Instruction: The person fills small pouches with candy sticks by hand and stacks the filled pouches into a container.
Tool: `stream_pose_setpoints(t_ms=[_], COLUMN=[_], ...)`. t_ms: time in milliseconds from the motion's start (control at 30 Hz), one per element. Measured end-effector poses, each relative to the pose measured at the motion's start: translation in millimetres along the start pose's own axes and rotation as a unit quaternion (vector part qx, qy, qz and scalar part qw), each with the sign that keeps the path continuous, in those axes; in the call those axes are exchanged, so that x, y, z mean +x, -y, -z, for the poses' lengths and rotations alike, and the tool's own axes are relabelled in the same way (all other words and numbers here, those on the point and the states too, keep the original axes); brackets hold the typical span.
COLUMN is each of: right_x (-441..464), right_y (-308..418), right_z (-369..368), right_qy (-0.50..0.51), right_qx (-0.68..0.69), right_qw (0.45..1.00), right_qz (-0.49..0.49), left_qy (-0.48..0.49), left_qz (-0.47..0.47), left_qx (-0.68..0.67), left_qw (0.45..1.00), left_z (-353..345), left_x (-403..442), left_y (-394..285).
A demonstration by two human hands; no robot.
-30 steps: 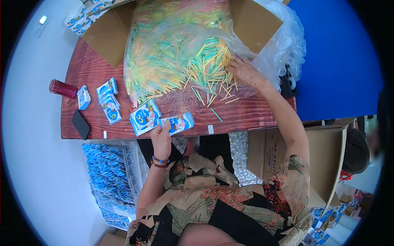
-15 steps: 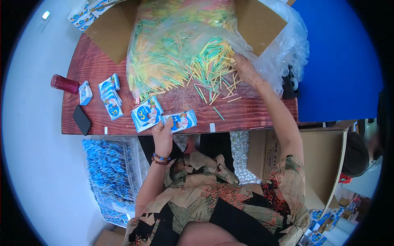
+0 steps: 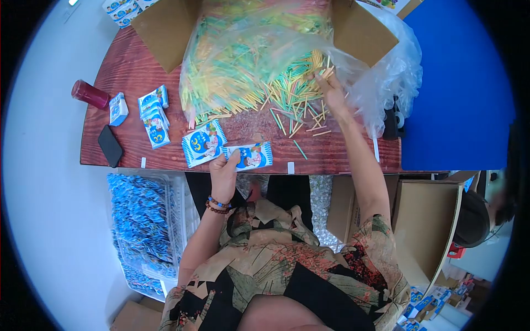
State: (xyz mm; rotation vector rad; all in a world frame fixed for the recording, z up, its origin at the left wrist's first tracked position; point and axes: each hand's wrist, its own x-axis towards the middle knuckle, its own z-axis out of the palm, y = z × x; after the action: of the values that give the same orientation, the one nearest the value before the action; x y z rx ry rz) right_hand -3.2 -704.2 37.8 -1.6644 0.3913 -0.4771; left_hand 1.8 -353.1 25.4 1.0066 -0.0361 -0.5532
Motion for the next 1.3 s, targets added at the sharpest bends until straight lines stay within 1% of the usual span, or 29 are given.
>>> stream_pose_setpoints(t_ms=[67,100,133,233,267,333,367,433,467,500,533,567,600,633,667,700,733,767,800,833,900,933,967,1033,1067,1100,1167,1300], right_x=[-6,-8,-9,-16,-17,-19,-20,-22,-26,-25,-23,-21,-23,-22,-22,-26,-30,-34,-36,-41,-57,-65,-71,-81,-84,-86,-88,-92], right_y=[-13,-18,-23,-26,-25,-21,-17,-2,7,-3,-18,-30,-28,-22,-17,2,22,37,47,59,79,83,89,104,106,106,106,109], right_z=[-18,-21,-21,-23,-24,-24,-22,-24,-27,-27,-25,-20,-25,-24,-23,-30,-37,-44,-49,-56,-82,-95,-106,-124,-129,-134,-140,-146], right_qy=[-0.032,-0.027,-0.026,-0.037,-0.037,-0.043,-0.044,-0.042,-0.057,-0.056,-0.050,-0.044,-0.078,-0.078,-0.067,-0.068,-0.077,-0.075,-0.051,-0.026,-0.027,-0.023,-0.017,-0.037,-0.025,-0.024,-0.011,0.014], right_qx=[0.004,-0.104,-0.104,-0.277,-0.277,-0.363,-0.365,-0.194,-0.156,-0.155,-0.268,-0.377,-0.351,-0.351,-0.266,-0.148,-0.027,-0.027,0.107,0.239,0.356,0.408,0.411,0.476,0.508,0.509,0.448,0.411], right_qw=[0.996,0.988,0.988,0.951,0.951,0.921,0.920,0.977,0.981,0.982,0.954,0.911,0.919,0.919,0.952,0.981,0.994,0.994,0.991,0.970,0.932,0.911,0.910,0.877,0.859,0.858,0.890,0.908], right_qz=[0.079,0.112,0.113,0.131,0.130,0.134,0.136,0.076,0.096,0.095,0.127,0.159,0.160,0.163,0.135,0.103,0.074,0.075,0.054,0.031,0.056,0.055,0.052,0.059,0.059,0.058,0.086,0.076], left_qy=[-0.003,-0.003,-0.003,-0.008,-0.006,0.001,0.001,-0.004,-0.005,-0.004,-0.002,0.000,0.003,0.004,-0.008,-0.018,-0.019,-0.016,-0.011,-0.009,0.003,0.018,0.012,0.022,0.007,0.005,0.001,0.006], left_qz=[-0.002,-0.004,-0.005,-0.008,-0.008,-0.009,-0.009,-0.011,-0.009,-0.006,-0.004,-0.005,-0.008,-0.011,-0.014,-0.018,-0.021,-0.002,0.018,0.017,0.037,0.021,0.016,-0.005,-0.010,-0.012,-0.004,-0.029], left_qx=[0.001,0.002,0.002,0.009,0.012,0.012,0.020,0.027,0.022,0.019,0.021,0.029,0.036,0.035,-0.004,-0.042,-0.042,-0.068,-0.094,-0.093,-0.126,-0.134,-0.134,-0.154,-0.160,-0.159,-0.160,-0.151], left_qw=[1.000,1.000,1.000,1.000,1.000,1.000,1.000,1.000,1.000,1.000,1.000,1.000,0.999,0.999,1.000,0.999,0.999,0.998,0.995,0.995,0.991,0.991,0.991,0.988,0.987,0.987,0.987,0.988], left_z=[-3,-4,-4,-4,-4,-5,-3,-3,-5,-6,-5,-4,-4,-5,-5,-4,-6,-10,-15,-24,-41,-42,-42,-51,-55,-56,-55,-57], left_x=[-1,-2,-1,-2,-2,-1,0,0,0,-2,-3,-3,-1,1,0,1,2,3,5,7,14,19,23,27,26,26,25,25], left_y=[-3,-4,-4,-4,-5,-4,-3,-4,-5,-6,-5,-5,-5,-4,-2,-2,-5,-8,-11,-17,-26,-23,-21,-23,-24,-26,-30,-37])
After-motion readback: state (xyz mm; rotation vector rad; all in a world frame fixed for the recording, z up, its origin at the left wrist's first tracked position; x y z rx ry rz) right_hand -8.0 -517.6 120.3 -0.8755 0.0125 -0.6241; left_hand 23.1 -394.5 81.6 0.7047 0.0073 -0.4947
